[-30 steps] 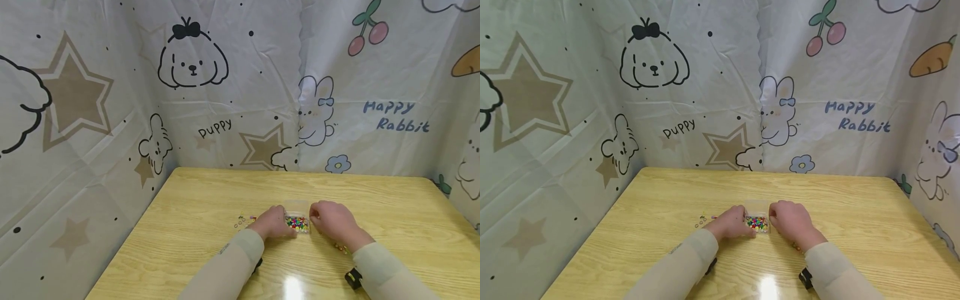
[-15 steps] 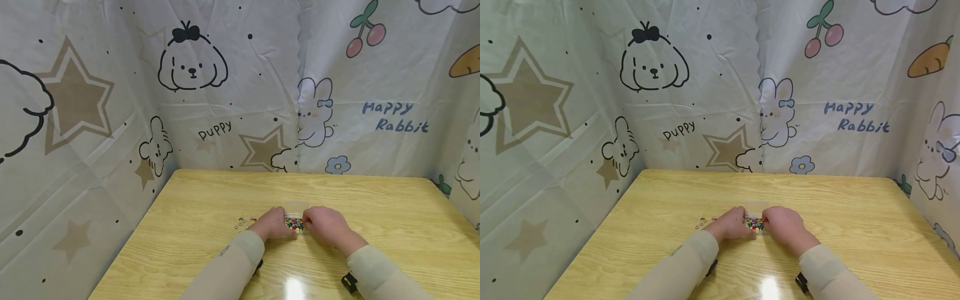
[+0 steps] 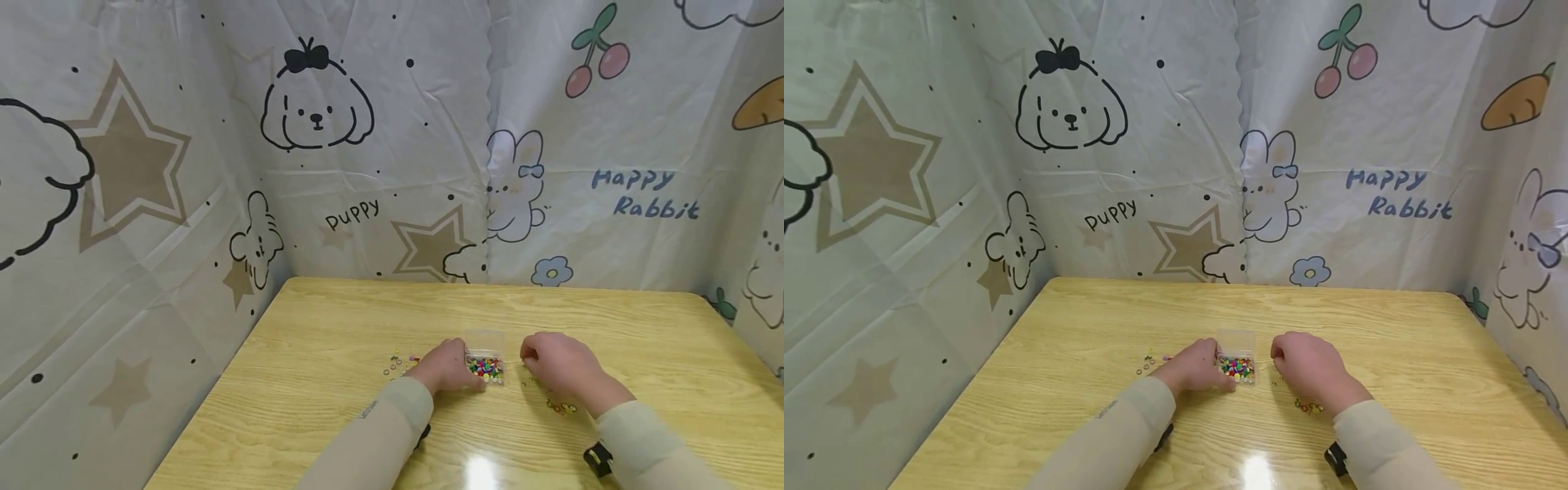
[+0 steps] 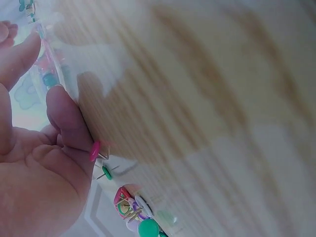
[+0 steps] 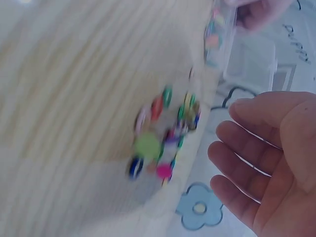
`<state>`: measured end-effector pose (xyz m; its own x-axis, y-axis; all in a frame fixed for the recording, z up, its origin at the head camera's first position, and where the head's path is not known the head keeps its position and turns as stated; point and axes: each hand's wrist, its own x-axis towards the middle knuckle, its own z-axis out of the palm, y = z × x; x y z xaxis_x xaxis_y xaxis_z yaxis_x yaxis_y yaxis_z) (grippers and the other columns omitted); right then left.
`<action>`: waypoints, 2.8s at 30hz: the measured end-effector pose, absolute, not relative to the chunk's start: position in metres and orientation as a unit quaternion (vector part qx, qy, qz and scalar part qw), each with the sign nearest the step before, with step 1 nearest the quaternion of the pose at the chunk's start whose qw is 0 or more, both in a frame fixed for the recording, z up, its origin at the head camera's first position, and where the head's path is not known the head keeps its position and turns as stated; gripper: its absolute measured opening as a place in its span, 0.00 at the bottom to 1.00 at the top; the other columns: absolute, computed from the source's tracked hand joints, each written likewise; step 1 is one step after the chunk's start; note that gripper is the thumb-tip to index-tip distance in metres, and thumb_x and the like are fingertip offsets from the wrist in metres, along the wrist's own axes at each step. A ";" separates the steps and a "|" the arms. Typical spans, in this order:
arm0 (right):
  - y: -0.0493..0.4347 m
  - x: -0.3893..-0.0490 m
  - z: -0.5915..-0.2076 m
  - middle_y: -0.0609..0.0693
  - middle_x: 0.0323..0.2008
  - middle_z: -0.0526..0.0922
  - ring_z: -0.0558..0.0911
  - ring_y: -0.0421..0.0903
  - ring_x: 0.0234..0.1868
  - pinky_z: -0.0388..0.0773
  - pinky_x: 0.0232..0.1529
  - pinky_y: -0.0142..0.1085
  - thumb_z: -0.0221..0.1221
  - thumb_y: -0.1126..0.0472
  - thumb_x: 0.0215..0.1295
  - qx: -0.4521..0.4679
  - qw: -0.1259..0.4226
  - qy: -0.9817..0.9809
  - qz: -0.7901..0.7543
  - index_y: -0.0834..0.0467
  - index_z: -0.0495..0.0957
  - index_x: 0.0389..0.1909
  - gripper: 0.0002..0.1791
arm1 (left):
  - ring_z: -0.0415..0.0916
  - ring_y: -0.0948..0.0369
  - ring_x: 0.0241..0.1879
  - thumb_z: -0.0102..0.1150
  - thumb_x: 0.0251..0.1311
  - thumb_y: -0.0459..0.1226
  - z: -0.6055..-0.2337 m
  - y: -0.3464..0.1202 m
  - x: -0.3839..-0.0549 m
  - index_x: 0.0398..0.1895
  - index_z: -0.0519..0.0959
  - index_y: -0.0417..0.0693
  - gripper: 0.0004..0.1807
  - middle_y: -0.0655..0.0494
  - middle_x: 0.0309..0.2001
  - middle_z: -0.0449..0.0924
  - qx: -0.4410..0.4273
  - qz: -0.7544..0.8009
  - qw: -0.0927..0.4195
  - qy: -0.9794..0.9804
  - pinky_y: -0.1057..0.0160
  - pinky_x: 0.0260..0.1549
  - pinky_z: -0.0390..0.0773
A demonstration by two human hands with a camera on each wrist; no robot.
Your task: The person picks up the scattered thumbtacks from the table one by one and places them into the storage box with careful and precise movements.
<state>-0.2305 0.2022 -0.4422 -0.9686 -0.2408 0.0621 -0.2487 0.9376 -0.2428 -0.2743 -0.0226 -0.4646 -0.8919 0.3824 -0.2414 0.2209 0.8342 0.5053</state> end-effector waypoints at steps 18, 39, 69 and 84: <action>0.224 -0.245 -0.451 0.46 0.34 0.78 0.74 0.43 0.29 0.77 0.37 0.47 0.61 0.66 0.65 0.122 -0.013 -0.984 0.130 0.55 0.83 0.40 0.06 | 0.69 0.57 0.34 0.79 0.49 0.53 -0.466 -0.023 -0.275 0.42 0.71 0.49 0.29 0.57 0.37 0.72 0.159 0.257 0.177 0.937 0.58 0.35 0.72; 0.210 -0.251 -0.460 0.43 0.24 0.75 0.73 0.42 0.25 0.74 0.30 0.42 0.63 0.63 0.67 0.111 -0.006 -0.990 0.087 0.51 0.79 0.30 0.06 | 0.72 0.59 0.33 0.79 0.49 0.49 -0.465 -0.031 -0.278 0.45 0.73 0.47 0.28 0.58 0.35 0.74 0.172 0.234 0.171 0.942 0.57 0.36 0.76; 0.194 -0.240 -0.450 0.41 0.24 0.73 0.70 0.41 0.25 0.69 0.28 0.39 0.61 0.62 0.68 0.138 0.055 -0.984 0.099 0.48 0.74 0.25 0.12 | 0.71 0.58 0.33 0.79 0.50 0.49 -0.464 -0.024 -0.271 0.45 0.73 0.48 0.28 0.57 0.38 0.71 0.166 0.233 0.171 0.943 0.59 0.34 0.74; 0.167 -0.236 -0.452 0.36 0.26 0.79 0.75 0.37 0.26 0.77 0.31 0.41 0.65 0.60 0.64 0.157 0.043 -0.980 0.113 0.46 0.81 0.28 0.07 | 0.71 0.60 0.34 0.79 0.50 0.50 -0.465 -0.023 -0.275 0.49 0.74 0.47 0.30 0.57 0.40 0.72 0.175 0.220 0.165 0.945 0.60 0.37 0.75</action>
<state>-0.2361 0.1666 -0.4523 -0.9470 -0.2983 0.1193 -0.3176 0.9253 -0.2075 -0.2753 -0.0226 -0.4647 -0.8845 0.4037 -0.2339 0.2586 0.8415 0.4744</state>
